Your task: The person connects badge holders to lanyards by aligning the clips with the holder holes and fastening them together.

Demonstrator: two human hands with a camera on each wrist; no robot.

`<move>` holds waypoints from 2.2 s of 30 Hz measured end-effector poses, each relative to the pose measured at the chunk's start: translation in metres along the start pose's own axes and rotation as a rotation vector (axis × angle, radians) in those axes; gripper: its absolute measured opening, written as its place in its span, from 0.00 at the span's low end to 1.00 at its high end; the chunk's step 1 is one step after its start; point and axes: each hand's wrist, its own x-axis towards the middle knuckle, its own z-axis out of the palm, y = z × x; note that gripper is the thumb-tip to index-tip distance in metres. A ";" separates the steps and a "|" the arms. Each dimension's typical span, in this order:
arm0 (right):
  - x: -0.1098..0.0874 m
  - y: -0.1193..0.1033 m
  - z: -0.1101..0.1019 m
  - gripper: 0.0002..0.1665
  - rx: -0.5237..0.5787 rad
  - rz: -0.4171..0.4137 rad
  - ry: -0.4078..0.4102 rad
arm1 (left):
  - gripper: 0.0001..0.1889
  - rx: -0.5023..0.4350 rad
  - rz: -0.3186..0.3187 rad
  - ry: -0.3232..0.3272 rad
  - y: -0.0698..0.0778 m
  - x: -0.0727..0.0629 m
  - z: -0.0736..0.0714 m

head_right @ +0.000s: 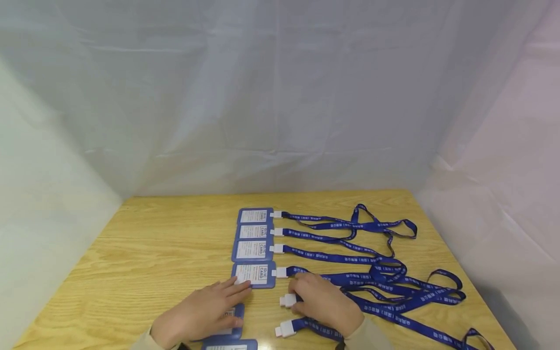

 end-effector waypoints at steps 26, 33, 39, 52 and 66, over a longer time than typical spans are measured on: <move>0.001 -0.006 -0.003 0.12 0.023 -0.025 0.000 | 0.24 -0.065 0.042 -0.142 -0.009 -0.016 0.013; 0.004 -0.006 0.001 0.13 -0.002 -0.052 0.000 | 0.27 -0.066 0.045 -0.134 -0.002 -0.010 0.014; 0.004 -0.007 0.001 0.13 0.005 -0.037 0.000 | 0.28 -0.066 0.059 -0.127 0.003 -0.001 0.016; 0.014 -0.010 0.006 0.13 -0.005 -0.050 -0.002 | 0.31 0.006 0.079 -0.073 0.011 0.005 0.015; 0.012 -0.008 0.017 0.12 0.004 -0.070 -0.017 | 0.32 -0.013 0.066 -0.129 0.014 0.007 0.027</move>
